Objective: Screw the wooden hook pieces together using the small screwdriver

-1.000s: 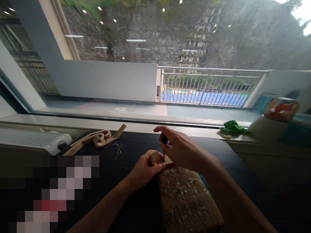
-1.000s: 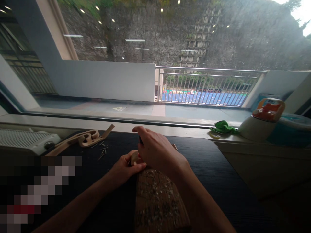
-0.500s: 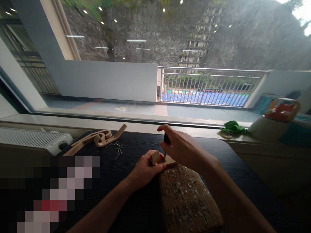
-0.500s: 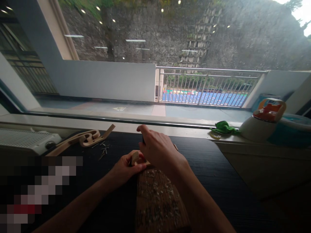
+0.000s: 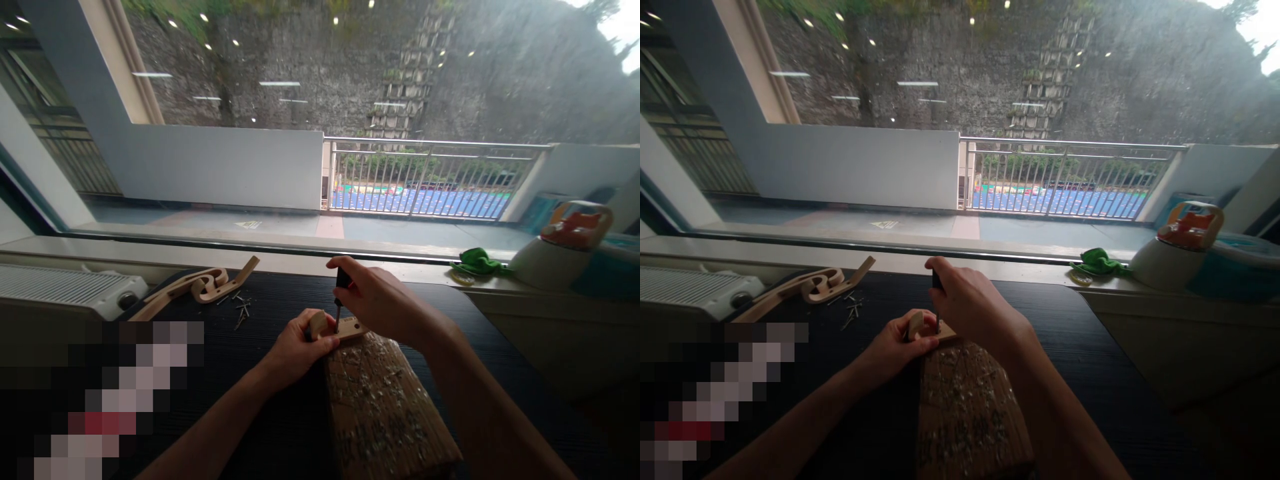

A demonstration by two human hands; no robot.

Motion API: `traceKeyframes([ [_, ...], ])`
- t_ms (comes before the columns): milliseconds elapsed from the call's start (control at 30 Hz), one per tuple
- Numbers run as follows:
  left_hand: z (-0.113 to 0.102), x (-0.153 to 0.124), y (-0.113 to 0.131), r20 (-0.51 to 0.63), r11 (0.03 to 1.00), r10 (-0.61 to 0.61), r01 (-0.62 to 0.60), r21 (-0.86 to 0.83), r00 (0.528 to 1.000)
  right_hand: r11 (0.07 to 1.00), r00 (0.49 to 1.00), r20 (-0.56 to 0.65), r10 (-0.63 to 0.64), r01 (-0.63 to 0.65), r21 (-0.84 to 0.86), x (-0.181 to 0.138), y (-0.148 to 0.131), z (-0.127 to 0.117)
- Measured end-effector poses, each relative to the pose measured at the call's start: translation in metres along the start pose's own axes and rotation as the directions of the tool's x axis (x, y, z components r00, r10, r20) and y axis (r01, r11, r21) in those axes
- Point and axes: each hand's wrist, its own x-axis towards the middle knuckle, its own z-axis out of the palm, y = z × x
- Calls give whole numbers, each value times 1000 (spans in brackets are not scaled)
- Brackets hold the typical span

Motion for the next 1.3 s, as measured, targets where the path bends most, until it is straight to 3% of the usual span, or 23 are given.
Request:
traceKeyframes([
  [300, 0, 0, 4, 2, 1000, -13, 13, -3, 1000, 992, 997, 35, -72, 68, 110, -4, -3, -1],
  [700, 1, -1, 8, 11, 998, -39, 40, -49, 999, 998, 1000, -6, -8, 8, 67, 0, -3, 5],
  [900, 0, 0, 5, -6, 1000, -28, 28, -4, 1000, 995, 998, -13, -68, 69, 75, -3, 1, -1],
  [1300, -1, -2, 9, 1, 999, -33, 33, 26, 999, 1000, 999, -40, -23, 23, -6, -2, 1, -4],
])
